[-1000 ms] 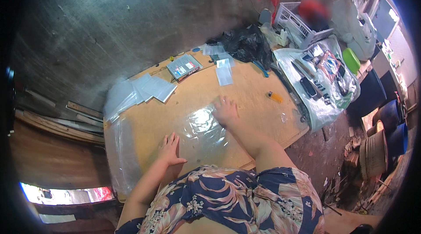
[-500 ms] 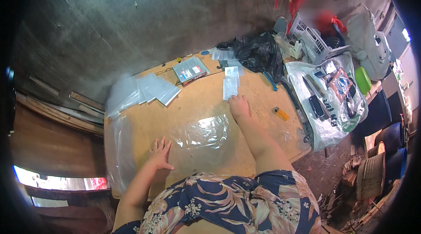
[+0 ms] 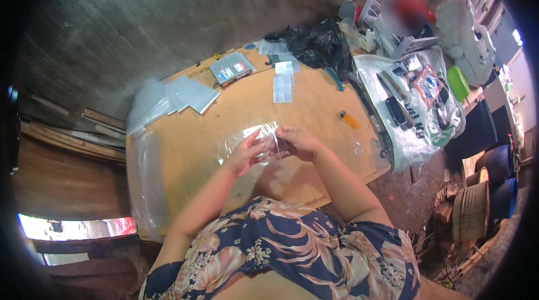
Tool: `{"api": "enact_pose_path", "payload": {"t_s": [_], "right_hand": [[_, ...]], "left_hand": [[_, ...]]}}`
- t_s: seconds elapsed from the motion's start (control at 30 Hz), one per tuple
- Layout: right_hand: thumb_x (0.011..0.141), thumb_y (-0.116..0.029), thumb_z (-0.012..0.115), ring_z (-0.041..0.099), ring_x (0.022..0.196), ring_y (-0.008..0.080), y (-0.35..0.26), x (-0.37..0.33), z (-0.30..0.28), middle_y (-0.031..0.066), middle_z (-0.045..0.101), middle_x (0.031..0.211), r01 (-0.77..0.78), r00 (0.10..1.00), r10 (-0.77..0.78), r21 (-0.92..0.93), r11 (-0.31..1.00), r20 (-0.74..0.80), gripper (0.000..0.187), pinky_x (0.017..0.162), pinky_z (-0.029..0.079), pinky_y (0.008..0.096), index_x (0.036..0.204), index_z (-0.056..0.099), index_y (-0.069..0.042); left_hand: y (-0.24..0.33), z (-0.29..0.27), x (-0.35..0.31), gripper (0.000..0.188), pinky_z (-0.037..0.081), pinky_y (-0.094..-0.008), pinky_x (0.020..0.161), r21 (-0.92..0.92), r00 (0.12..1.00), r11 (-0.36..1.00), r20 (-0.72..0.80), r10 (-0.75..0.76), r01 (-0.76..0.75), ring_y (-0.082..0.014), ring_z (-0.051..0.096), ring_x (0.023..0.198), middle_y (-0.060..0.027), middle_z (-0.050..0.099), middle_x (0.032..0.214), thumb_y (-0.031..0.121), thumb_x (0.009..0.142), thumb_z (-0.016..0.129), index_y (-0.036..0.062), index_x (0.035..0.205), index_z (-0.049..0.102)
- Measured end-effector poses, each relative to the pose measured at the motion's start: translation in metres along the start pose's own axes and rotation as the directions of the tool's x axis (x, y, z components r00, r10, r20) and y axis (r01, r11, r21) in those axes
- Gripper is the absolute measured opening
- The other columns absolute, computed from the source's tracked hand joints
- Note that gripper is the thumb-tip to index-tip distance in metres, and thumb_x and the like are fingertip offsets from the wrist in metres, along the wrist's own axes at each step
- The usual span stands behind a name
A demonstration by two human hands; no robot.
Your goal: The person repeatedly assembles small clear plastic pouches on a wooden table. They pick up a pouch, open it, and press the edges together to seal it, then repeat the process with additional pouches.
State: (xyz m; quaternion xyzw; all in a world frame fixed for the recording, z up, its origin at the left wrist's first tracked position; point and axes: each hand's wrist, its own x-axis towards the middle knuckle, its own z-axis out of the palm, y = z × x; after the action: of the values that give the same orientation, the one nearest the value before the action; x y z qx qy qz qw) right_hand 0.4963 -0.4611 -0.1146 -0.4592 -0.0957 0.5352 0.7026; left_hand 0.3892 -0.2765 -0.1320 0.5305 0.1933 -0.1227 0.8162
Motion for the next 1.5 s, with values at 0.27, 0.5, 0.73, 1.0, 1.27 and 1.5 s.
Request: {"api": "enact_pose_path", "payload": {"t_s": [0.27,0.5,0.73,1.0,1.27,1.5], "right_hand": [[0.088,-0.018,0.062,0.064,0.068,0.016,0.039,-0.017,0.0,0.0078,0.065,0.079,0.019,0.906,-0.28,-0.631,0.776,-0.317,0.024,0.055,0.051,0.0274,0.102,0.053,-0.001],[0.089,-0.015,0.06,0.061,0.057,0.0147,0.071,0.017,-0.025,0.008,0.063,0.069,-0.187,0.801,-0.255,-0.631,0.753,-0.542,0.015,0.048,0.047,0.0288,0.09,0.061,-0.001],[0.087,-0.024,0.058,0.064,0.079,0.0267,0.068,0.02,-0.06,0.0179,0.065,0.083,-0.395,0.752,-0.263,-0.733,0.554,-0.604,0.023,0.069,0.049,0.0383,0.095,0.063,-0.003],[0.085,-0.026,0.06,0.063,0.084,0.0356,0.072,0.016,-0.069,0.0188,0.066,0.087,-0.345,0.774,-0.417,-0.869,0.355,-0.477,0.023,0.074,0.049,0.0418,0.093,0.065,-0.005],[0.085,-0.027,0.058,0.063,0.088,0.0367,0.068,0.013,-0.067,0.02,0.065,0.09,-0.376,0.765,-0.402,-0.856,0.354,-0.503,0.025,0.077,0.048,0.0444,0.095,0.064,-0.006],[0.084,-0.027,0.062,0.063,0.085,0.0365,0.07,0.007,-0.066,0.0192,0.065,0.092,-0.372,0.719,-0.456,-0.845,0.384,-0.524,0.029,0.076,0.049,0.0437,0.101,0.062,-0.004]], "left_hand": [[-0.042,0.026,0.011,0.023,0.04,-0.0234,0.05,0.447,0.948,0.892,-0.25,0.195,-0.065,-0.0077,0.048,0.054,-0.0004,0.058,0.065,0.025,0.085,0.068,0.005,0.078,0.06],[-0.058,-0.007,0.023,0.044,0.041,-0.0359,0.051,0.785,0.867,0.62,-0.297,0.399,-0.016,-0.0178,0.049,0.049,-0.0114,0.056,0.055,0.038,0.08,0.069,-0.0001,0.062,0.057],[-0.062,-0.068,0.013,0.035,0.048,-0.0369,0.059,0.885,0.86,0.448,-0.321,0.397,0.123,-0.0279,0.06,0.061,-0.0126,0.064,0.07,0.037,0.076,0.07,0.0038,0.071,0.061],[-0.061,-0.035,0.021,0.037,0.032,-0.0525,0.098,0.976,0.779,-0.094,0.213,0.589,-0.196,-0.0337,0.045,0.118,-0.0152,0.05,0.128,0.032,0.076,0.067,0.0137,0.108,0.064],[-0.074,0.005,0.035,0.05,0.016,-0.0619,0.106,0.993,0.918,-0.092,0.103,0.382,-0.073,-0.0351,0.022,0.137,-0.0114,0.03,0.147,0.044,0.079,0.064,0.0292,0.126,0.056],[-0.074,0.003,0.036,0.052,0.014,-0.0618,0.106,0.992,0.925,-0.106,0.108,0.364,-0.074,-0.0354,0.021,0.138,-0.0105,0.026,0.149,0.045,0.078,0.064,0.0327,0.127,0.055]]}}
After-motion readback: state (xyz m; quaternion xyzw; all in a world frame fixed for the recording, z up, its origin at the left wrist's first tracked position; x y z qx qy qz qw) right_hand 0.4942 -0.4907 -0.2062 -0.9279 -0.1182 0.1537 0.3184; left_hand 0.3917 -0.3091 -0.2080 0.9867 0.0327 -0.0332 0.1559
